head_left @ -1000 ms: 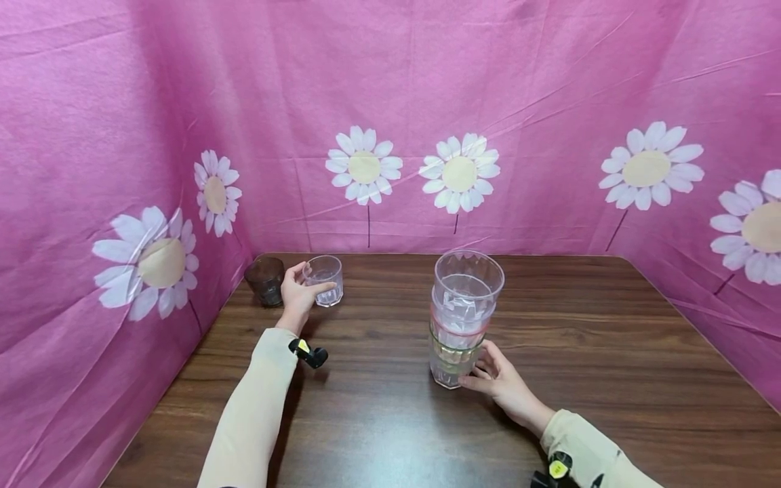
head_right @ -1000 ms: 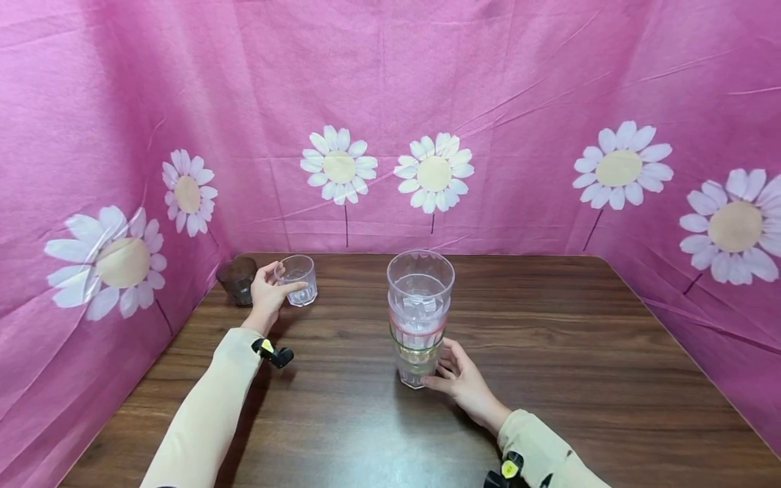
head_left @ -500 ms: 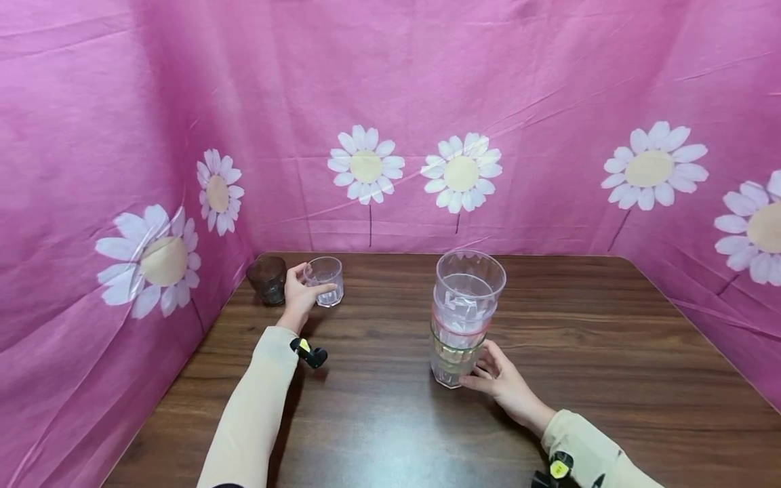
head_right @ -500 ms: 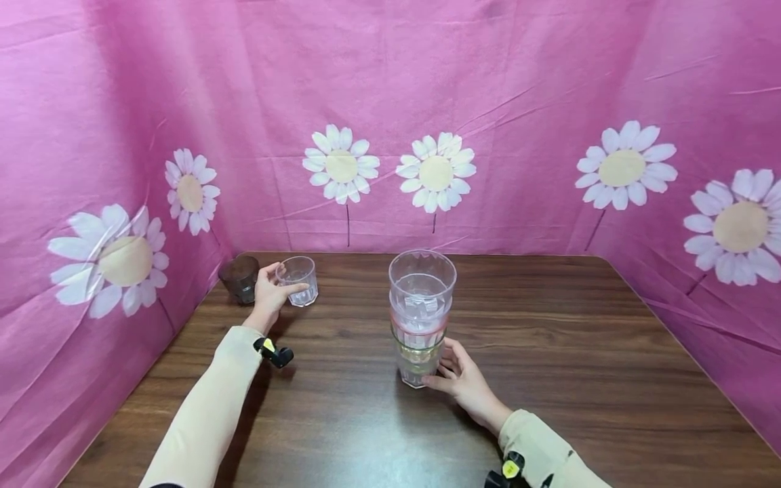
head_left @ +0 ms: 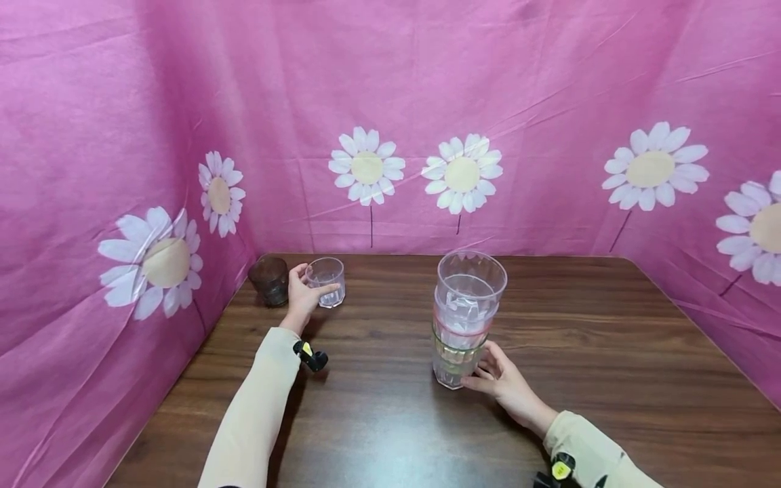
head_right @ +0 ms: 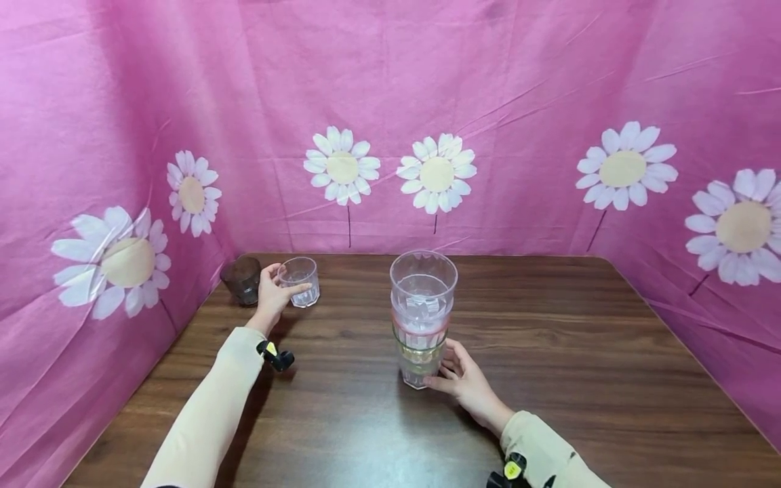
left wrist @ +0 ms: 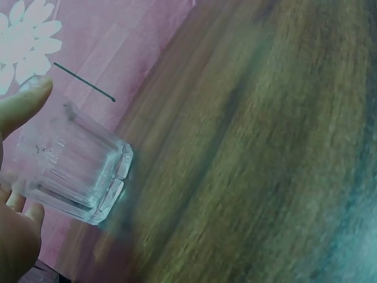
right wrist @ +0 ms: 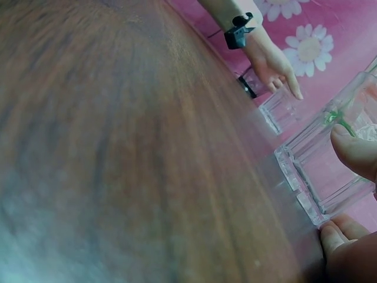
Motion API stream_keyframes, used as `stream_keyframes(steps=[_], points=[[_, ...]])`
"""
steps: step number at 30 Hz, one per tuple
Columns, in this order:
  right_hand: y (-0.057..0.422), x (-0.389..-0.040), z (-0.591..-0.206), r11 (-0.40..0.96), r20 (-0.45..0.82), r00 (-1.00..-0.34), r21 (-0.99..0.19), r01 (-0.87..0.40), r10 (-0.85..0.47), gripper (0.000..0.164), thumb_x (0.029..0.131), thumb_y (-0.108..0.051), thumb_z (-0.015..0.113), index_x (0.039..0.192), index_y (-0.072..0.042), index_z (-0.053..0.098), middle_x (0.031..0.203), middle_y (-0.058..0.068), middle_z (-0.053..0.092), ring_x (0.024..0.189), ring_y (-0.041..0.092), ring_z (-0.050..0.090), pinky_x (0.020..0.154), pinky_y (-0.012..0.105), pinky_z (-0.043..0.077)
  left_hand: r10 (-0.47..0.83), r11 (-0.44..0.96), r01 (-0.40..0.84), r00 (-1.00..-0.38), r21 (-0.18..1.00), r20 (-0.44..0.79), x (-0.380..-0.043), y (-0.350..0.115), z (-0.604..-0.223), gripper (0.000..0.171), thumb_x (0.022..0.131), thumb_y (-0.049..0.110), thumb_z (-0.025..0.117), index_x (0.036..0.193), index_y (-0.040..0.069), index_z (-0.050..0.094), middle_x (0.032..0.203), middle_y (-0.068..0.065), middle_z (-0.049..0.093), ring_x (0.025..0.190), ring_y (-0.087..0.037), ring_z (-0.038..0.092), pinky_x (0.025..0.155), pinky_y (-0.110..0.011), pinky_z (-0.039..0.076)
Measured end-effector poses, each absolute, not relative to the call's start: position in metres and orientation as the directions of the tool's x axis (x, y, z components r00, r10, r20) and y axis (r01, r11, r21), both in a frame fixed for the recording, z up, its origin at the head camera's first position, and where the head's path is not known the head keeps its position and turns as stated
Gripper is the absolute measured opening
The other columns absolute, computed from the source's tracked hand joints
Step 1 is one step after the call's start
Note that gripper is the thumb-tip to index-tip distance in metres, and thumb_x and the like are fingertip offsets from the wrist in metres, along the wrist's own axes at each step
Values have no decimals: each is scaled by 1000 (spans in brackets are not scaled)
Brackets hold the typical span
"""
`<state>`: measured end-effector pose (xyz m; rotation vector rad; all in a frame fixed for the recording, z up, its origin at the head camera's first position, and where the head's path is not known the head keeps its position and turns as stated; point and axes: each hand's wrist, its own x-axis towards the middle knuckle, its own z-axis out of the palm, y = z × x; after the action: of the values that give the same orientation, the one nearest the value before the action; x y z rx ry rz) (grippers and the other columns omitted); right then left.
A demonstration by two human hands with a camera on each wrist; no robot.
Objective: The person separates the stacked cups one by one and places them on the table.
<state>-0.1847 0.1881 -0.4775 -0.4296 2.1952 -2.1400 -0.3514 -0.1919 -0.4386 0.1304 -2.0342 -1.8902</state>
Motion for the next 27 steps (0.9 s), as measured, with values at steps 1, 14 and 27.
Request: stream_keyframes(steps=[1,14,27], points=[[188,-185,-478,4,161,-959,-986,-166,-233,58,81,7,75,129,-13,50,124,8,58,110,8,60,97,17,46,-310,98,180,-929,979,202,-351,-192,-439,89,67,-10,85,139,-8,32,145,-27,41,128,-39,45,110,-44,39],[189,-186,-480,-3,181,-955,-983,-186,-234,58,80,8,74,128,-14,50,123,6,59,110,8,60,97,18,46,-362,200,360,-837,911,410,-349,-181,-417,89,69,5,90,140,-6,38,144,-23,39,137,-35,37,118,-36,29],[188,-184,-477,-3,188,-955,-981,-192,-229,58,81,8,74,128,-19,51,121,1,60,110,7,60,96,17,46,-260,52,480,-840,876,476,-335,-148,-373,84,76,2,83,144,-5,35,148,-23,40,142,-33,35,120,-38,26]])
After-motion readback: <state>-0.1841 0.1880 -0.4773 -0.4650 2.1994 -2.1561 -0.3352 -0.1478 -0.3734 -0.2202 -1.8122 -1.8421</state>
